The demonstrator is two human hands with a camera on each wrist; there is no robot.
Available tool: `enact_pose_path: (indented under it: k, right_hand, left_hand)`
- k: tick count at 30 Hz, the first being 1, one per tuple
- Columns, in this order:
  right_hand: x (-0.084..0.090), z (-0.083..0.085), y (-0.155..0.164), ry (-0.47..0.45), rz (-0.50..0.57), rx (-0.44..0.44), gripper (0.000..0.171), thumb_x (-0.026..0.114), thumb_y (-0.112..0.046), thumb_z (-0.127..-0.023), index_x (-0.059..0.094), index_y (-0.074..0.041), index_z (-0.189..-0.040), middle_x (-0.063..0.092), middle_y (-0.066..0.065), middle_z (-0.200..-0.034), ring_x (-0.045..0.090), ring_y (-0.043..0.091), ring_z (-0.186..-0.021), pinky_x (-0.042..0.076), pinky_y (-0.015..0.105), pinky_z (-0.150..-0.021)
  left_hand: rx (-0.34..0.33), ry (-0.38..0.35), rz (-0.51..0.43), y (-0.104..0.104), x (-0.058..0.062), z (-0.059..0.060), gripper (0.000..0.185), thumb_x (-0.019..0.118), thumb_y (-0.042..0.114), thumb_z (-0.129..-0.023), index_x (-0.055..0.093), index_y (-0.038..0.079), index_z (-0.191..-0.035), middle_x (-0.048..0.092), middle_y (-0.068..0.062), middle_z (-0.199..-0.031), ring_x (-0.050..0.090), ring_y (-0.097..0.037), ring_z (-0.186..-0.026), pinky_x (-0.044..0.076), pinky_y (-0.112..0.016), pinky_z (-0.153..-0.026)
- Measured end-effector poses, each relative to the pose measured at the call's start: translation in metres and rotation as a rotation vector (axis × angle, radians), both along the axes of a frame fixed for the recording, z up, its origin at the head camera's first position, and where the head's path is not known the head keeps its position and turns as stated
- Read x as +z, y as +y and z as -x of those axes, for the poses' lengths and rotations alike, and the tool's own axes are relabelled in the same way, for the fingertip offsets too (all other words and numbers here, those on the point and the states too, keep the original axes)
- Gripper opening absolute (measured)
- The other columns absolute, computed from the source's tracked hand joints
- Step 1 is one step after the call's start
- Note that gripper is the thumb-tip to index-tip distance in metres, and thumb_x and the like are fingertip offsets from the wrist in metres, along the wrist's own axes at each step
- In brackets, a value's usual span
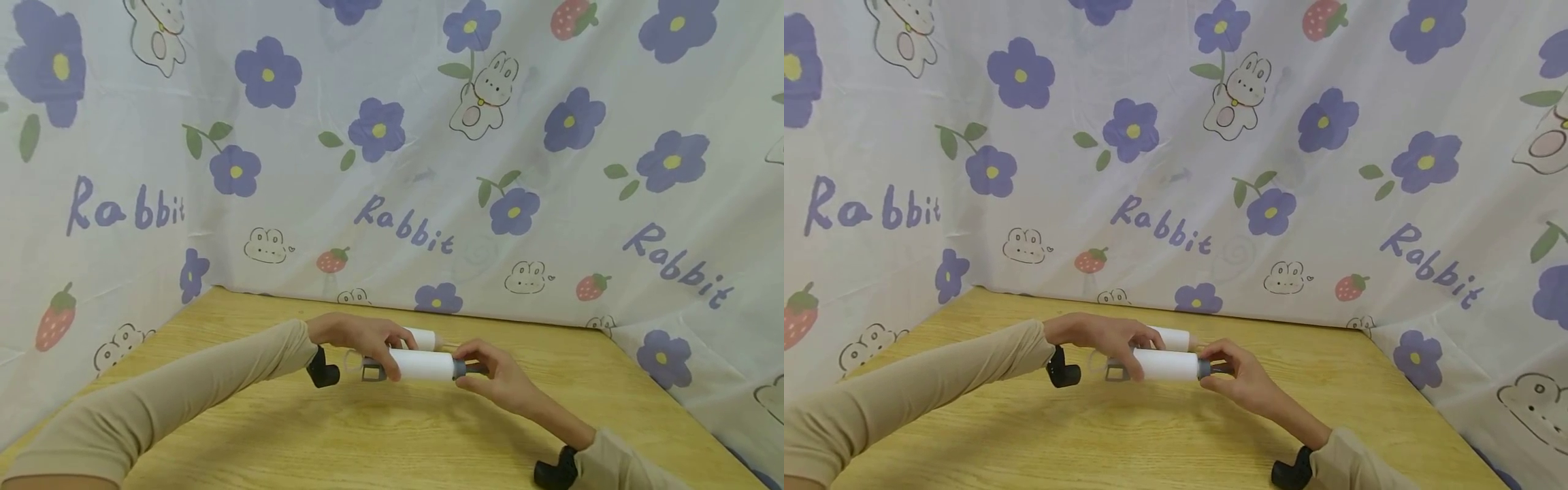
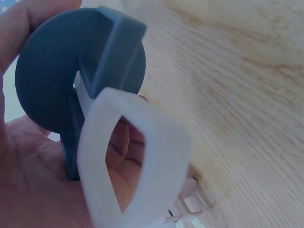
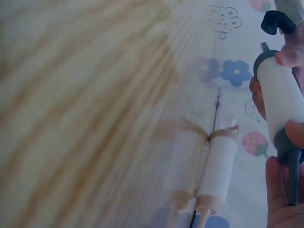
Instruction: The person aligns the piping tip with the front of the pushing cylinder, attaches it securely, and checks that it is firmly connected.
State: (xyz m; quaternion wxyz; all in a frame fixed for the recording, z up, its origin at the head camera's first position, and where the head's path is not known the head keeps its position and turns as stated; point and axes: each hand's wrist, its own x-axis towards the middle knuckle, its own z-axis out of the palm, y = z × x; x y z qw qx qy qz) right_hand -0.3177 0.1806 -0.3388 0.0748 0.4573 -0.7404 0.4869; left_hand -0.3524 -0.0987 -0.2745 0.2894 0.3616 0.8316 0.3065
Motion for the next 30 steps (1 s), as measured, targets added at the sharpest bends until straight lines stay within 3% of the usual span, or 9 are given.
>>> enact_pose_path:
  k: [5, 10, 12, 16, 19, 22, 25, 27, 30]
  right_hand:
    - [0.001, -0.002, 0.002, -0.150, -0.032, -0.047, 0.031, 0.062, -0.006, -0.082, 0.052, -0.002, -0.112, 0.054, 0.017, -0.111, 0.059, 0.022, -0.095, 0.053, 0.032, -0.076]
    - [0.007, 0.000, 0.006, -0.384, -0.029, -0.061, 0.027, 0.056, -0.013, -0.088, 0.051, 0.000, -0.111, 0.059, 0.009, -0.103, 0.062, 0.021, -0.088, 0.050, 0.046, -0.080]
    - [0.009, 0.002, 0.008, -0.485, -0.005, -0.038, 0.026, 0.052, -0.016, -0.091, 0.052, 0.001, -0.110, 0.061, 0.008, -0.098, 0.063, 0.021, -0.085, 0.049, 0.048, -0.080]
    - [0.012, 0.004, 0.008, -0.680, 0.037, 0.039, 0.031, 0.044, -0.025, -0.095, 0.053, 0.000, -0.111, 0.063, 0.009, -0.092, 0.064, 0.018, -0.081, 0.052, 0.041, -0.078]
    - [0.012, 0.005, 0.007, -0.770, 0.040, 0.061, 0.036, 0.042, -0.030, -0.095, 0.051, 0.000, -0.115, 0.063, 0.010, -0.092, 0.064, 0.018, -0.081, 0.052, 0.039, -0.078]
    - [0.012, 0.005, 0.007, -0.790, 0.013, 0.029, 0.043, 0.039, -0.035, -0.096, 0.046, 0.000, -0.121, 0.062, 0.010, -0.098, 0.064, 0.019, -0.087, 0.050, 0.041, -0.083]
    - [0.014, 0.005, 0.008, -0.729, -0.001, -0.032, 0.046, 0.033, -0.038, -0.097, 0.042, -0.003, -0.126, 0.058, 0.007, -0.108, 0.060, 0.019, -0.095, 0.048, 0.043, -0.087]
    - [0.015, 0.003, 0.009, -0.630, -0.001, -0.060, 0.042, 0.032, -0.034, -0.098, 0.040, -0.005, -0.127, 0.053, 0.009, -0.115, 0.058, 0.016, -0.101, 0.046, 0.041, -0.090]
    - [0.017, -0.001, 0.012, -0.411, 0.010, -0.052, 0.036, 0.043, -0.018, -0.095, 0.037, -0.004, -0.128, 0.046, 0.020, -0.122, 0.053, 0.017, -0.108, 0.047, 0.036, -0.090]
  left_hand:
    - [-0.012, -0.013, -0.001, 0.001, -0.001, 0.000, 0.043, 0.074, 0.022, -0.072, 0.056, 0.028, -0.110, 0.061, -0.003, -0.104, 0.057, -0.017, -0.090, 0.049, -0.030, -0.075]
    - [-0.016, 0.015, -0.003, 0.003, 0.003, -0.002, 0.045, 0.074, 0.023, -0.072, 0.054, 0.030, -0.111, 0.060, -0.003, -0.103, 0.057, -0.017, -0.090, 0.049, -0.030, -0.074]
    - [-0.018, 0.030, -0.005, 0.004, 0.005, -0.003, 0.044, 0.073, 0.023, -0.072, 0.054, 0.030, -0.111, 0.059, -0.003, -0.103, 0.057, -0.017, -0.090, 0.049, -0.030, -0.074]
    - [-0.015, 0.047, 0.009, 0.006, 0.008, -0.002, 0.044, 0.073, 0.024, -0.072, 0.054, 0.031, -0.111, 0.059, -0.003, -0.104, 0.056, -0.017, -0.091, 0.049, -0.030, -0.074]
    - [-0.008, 0.046, 0.013, 0.006, 0.008, -0.002, 0.044, 0.074, 0.024, -0.072, 0.054, 0.031, -0.110, 0.058, -0.003, -0.104, 0.056, -0.017, -0.091, 0.049, -0.030, -0.075]
    - [-0.003, 0.029, 0.012, 0.006, 0.008, -0.001, 0.044, 0.074, 0.024, -0.072, 0.054, 0.030, -0.111, 0.058, -0.003, -0.105, 0.056, -0.018, -0.092, 0.049, -0.031, -0.075]
    - [-0.009, 0.012, 0.006, 0.005, 0.007, -0.002, 0.045, 0.073, 0.024, -0.072, 0.053, 0.030, -0.112, 0.057, -0.003, -0.107, 0.056, -0.018, -0.094, 0.048, -0.032, -0.076]
    - [-0.012, 0.007, 0.000, 0.004, 0.008, -0.001, 0.045, 0.073, 0.024, -0.073, 0.053, 0.031, -0.112, 0.057, -0.003, -0.108, 0.055, -0.018, -0.094, 0.048, -0.033, -0.077]
    - [-0.011, 0.010, -0.003, 0.003, 0.009, -0.001, 0.045, 0.072, 0.024, -0.073, 0.053, 0.030, -0.112, 0.057, -0.003, -0.108, 0.056, -0.019, -0.094, 0.048, -0.035, -0.078]
